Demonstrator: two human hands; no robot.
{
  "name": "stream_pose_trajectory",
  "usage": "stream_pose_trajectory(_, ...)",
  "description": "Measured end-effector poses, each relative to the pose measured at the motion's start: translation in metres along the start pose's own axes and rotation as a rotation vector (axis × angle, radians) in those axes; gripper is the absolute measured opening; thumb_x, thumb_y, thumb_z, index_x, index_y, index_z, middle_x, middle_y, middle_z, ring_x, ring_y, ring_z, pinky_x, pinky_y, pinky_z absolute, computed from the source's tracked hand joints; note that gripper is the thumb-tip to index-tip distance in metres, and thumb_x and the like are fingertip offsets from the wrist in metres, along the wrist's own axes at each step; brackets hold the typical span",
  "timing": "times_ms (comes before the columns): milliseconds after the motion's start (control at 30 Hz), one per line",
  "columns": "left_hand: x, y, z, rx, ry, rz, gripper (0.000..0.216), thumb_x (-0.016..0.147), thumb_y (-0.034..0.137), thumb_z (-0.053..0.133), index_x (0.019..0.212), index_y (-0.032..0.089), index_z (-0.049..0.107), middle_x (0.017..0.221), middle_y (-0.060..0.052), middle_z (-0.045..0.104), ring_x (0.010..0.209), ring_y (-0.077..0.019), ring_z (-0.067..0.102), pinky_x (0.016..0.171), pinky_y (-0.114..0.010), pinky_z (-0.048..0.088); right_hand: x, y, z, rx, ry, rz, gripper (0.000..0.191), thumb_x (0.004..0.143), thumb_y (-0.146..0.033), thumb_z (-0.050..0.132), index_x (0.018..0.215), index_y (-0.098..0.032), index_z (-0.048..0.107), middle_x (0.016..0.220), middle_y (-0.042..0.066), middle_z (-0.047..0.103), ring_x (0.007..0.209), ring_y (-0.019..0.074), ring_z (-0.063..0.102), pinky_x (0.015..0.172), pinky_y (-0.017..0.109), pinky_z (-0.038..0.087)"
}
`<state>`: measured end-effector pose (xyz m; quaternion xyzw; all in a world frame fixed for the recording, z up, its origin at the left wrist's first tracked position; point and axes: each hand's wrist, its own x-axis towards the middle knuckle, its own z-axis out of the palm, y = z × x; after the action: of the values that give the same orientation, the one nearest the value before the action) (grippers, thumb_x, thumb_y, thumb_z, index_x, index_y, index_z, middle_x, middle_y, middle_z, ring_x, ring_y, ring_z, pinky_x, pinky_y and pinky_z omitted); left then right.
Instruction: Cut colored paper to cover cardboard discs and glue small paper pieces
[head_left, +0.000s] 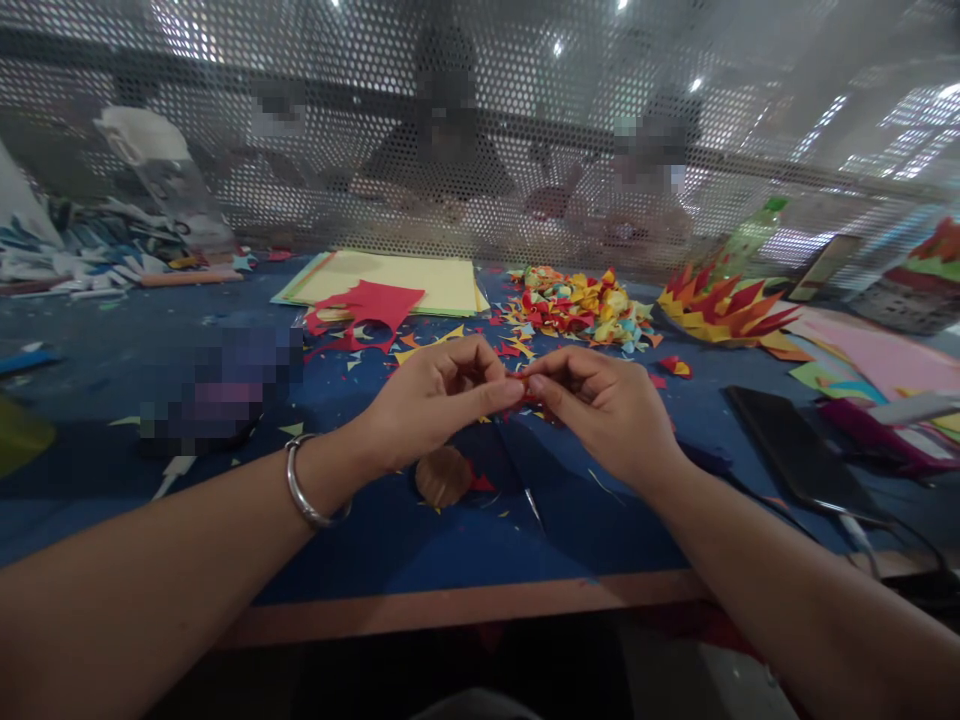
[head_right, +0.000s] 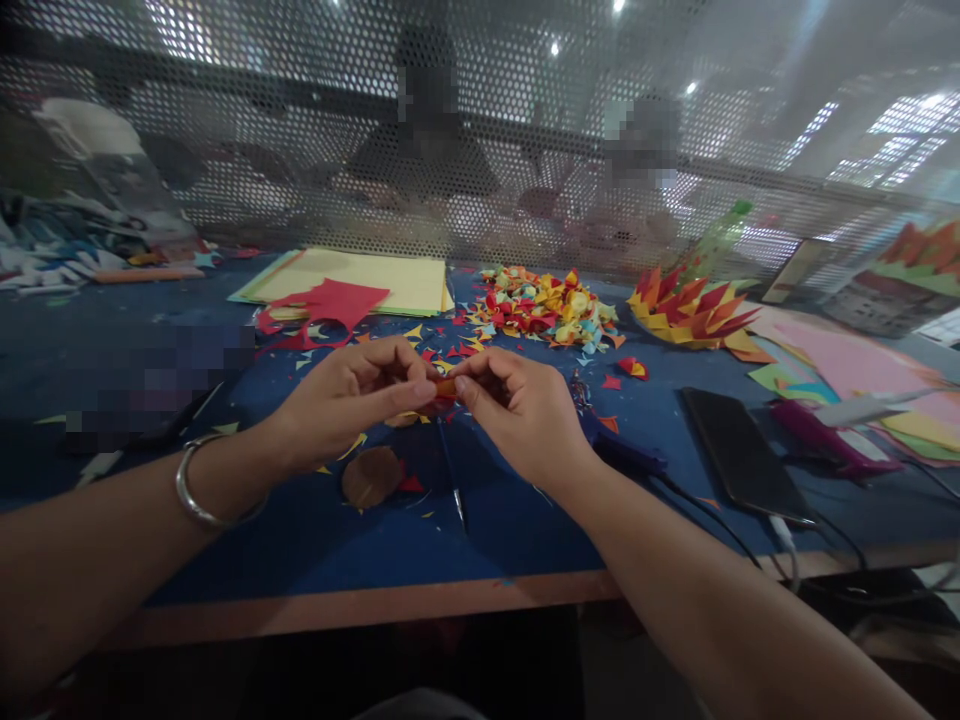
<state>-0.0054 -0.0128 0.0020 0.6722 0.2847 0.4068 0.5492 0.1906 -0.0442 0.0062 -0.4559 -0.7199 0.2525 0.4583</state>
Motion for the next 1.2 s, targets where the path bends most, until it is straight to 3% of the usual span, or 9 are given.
stream_pose_trajectory(100, 0.0008, -0.0011, 0.0013, -0.088, 0.031, -0.134, 0.029, 0.083, 0.039, 0.074, 0.083, 0.018, 0.055, 0.076, -0.001, 0.069, 0.073, -0.0130, 0.068, 0.064, -0.022, 0.049, -0.0010, -0.0010, 0.0002, -0.017, -0.007, -0.011, 0.009, 0.090, -0.024, 0.065, 0.090, -0.018, 0.071, 0.074, -0.001, 0.069, 0.058, 0.0096, 0.058, 0.053, 0.023, 0.044)
stream_pose_trajectory(200, 0.0011, -0.0042, 0.0027, -0.124, 0.035, -0.182, 0.029, 0.076, 0.028, 0.080, 0.083, 0.018, 0.054, 0.078, 0.000, 0.069, 0.075, -0.0121, 0.069, 0.069, -0.023, 0.051, -0.0018, -0.0018, 0.0006, -0.051, -0.009, -0.020, 0.009, 0.090, -0.025, 0.065, 0.089, -0.019, 0.070, 0.074, 0.000, 0.069, 0.058, 0.0101, 0.058, 0.053, 0.024, 0.044)
stream_pose_trajectory(300, 0.0003, -0.0070, 0.0033, -0.104, 0.018, -0.162, 0.027, 0.072, 0.019, 0.080, 0.084, 0.017, 0.056, 0.078, 0.002, 0.067, 0.074, -0.0103, 0.067, 0.072, -0.023, 0.051, -0.0025, -0.0018, 0.0010, -0.078, -0.024, -0.023, 0.009, 0.090, -0.025, 0.064, 0.089, -0.019, 0.071, 0.074, 0.000, 0.069, 0.058, 0.0102, 0.057, 0.054, 0.024, 0.044)
stream_pose_trajectory(433, -0.0004, -0.0087, 0.0021, -0.050, 0.011, -0.134, 0.026, 0.074, 0.025, 0.081, 0.087, 0.017, 0.060, 0.079, 0.001, 0.068, 0.075, -0.0106, 0.067, 0.071, -0.022, 0.050, -0.0033, -0.0018, 0.0019, -0.057, -0.052, -0.035, 0.010, 0.090, -0.026, 0.066, 0.093, -0.019, 0.072, 0.076, 0.000, 0.070, 0.059, 0.0099, 0.058, 0.056, 0.023, 0.046)
stream_pose_trajectory(667, 0.0020, -0.0067, 0.0006, -0.018, 0.166, -0.064, 0.027, 0.076, 0.031, 0.081, 0.087, 0.017, 0.060, 0.075, 0.001, 0.069, 0.063, -0.0095, 0.062, 0.055, -0.020, 0.045, -0.0041, -0.0025, 0.0020, -0.042, 0.021, -0.017, 0.013, 0.090, -0.028, 0.067, 0.097, -0.018, 0.072, 0.077, 0.001, 0.069, 0.060, 0.0099, 0.058, 0.054, 0.023, 0.046)
stream_pose_trajectory(867, 0.0025, -0.0068, 0.0019, 0.003, 0.235, 0.035, 0.024, 0.077, 0.029, 0.080, 0.083, 0.017, 0.060, 0.076, 0.001, 0.066, 0.068, -0.0093, 0.062, 0.060, -0.020, 0.047, -0.0064, -0.0019, 0.0028, -0.094, 0.010, -0.058, 0.013, 0.092, -0.029, 0.066, 0.096, -0.020, 0.074, 0.079, 0.000, 0.070, 0.060, 0.0100, 0.057, 0.052, 0.023, 0.043)
stream_pose_trajectory(1200, -0.0008, -0.0062, 0.0053, 0.086, 0.248, 0.006, 0.027, 0.074, 0.031, 0.081, 0.080, 0.018, 0.059, 0.070, 0.001, 0.064, 0.062, -0.0117, 0.064, 0.056, -0.023, 0.052, -0.0051, -0.0020, 0.0058, -0.108, 0.010, -0.039, 0.012, 0.091, -0.031, 0.067, 0.088, -0.020, 0.071, 0.074, 0.000, 0.068, 0.060, 0.0107, 0.057, 0.053, 0.024, 0.043)
